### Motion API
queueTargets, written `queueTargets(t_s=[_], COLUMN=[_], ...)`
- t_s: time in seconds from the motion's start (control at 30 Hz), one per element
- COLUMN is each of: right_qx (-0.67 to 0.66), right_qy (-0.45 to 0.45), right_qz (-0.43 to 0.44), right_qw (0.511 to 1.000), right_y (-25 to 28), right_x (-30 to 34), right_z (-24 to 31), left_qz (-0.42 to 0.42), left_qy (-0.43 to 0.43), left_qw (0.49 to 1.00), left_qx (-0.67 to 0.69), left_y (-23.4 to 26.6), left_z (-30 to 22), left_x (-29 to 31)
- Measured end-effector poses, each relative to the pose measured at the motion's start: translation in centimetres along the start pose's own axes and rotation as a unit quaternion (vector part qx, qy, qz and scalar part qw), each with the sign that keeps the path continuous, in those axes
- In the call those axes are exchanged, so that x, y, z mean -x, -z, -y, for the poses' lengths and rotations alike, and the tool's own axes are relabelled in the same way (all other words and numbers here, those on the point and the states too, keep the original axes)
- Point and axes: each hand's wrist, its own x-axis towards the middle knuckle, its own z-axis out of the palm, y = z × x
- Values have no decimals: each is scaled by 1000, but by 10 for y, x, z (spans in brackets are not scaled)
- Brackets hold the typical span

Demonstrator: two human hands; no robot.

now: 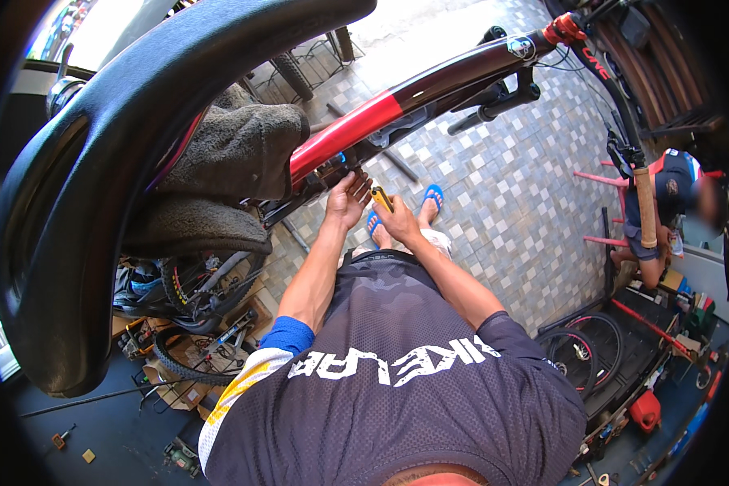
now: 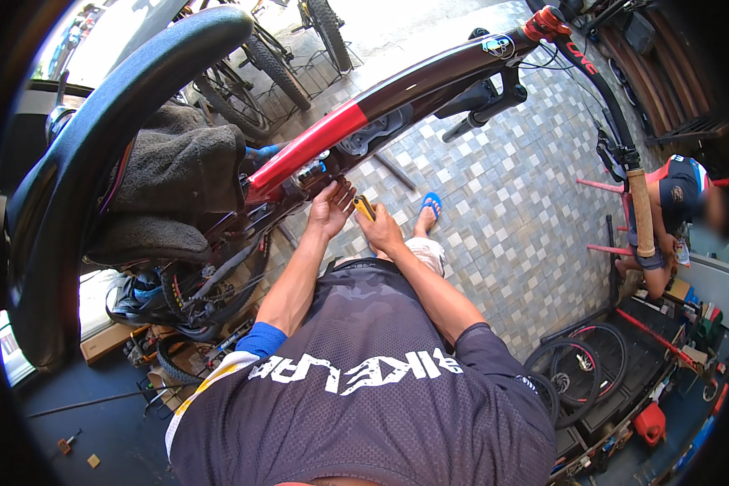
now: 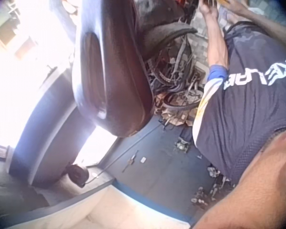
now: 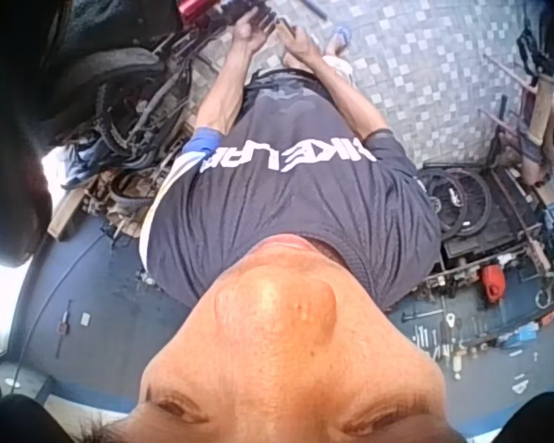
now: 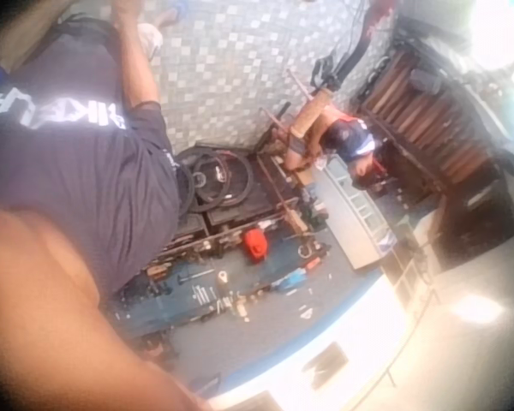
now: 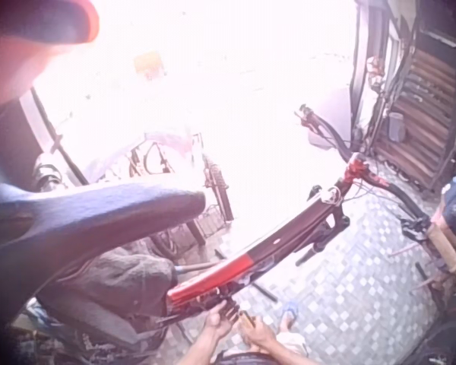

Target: The person works on a bicycle mounted on a repair stand, using a hammer to tap the front fork, a screwdriver to adjust the headset, and a screwdriver to loosen the seat post. The person repeatedly retrieves tools from a workbench and returns them after use.

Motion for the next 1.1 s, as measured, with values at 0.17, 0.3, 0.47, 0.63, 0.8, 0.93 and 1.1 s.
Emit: queueTargets(t_s=[0.17, 0.3, 0.47, 0.63, 0.8, 0.93, 1.1], right_qx=[23, 72, 83, 82, 64, 37, 16], right_qy=[87, 135, 136, 152, 159, 158, 151], right_qz=[69, -10, -25, -24, -13, 14, 19], right_qw=[994, 988, 987, 985, 985, 987, 988], right_y=[13, 9, 5, 6, 7, 9, 16], right_x=[8, 17, 11, 7, 7, 11, 19], right_z=[3, 21, 23, 17, 14, 8, -3], left_qz=[-11, -3, 7, 6, 4, 21, 0], left_qy=[-4, -5, -8, -8, 0, -6, -22], left_qw=[1000, 1000, 1000, 1000, 998, 997, 993], left_qx=[2, 7, 17, 27, 57, 77, 120], left_y=[5, 7, 4, 1, -2, -3, -9], left_z=[1, 2, 4, 6, 6, 7, 7], left_x=[1, -3, -3, -3, -3, -6, -10])
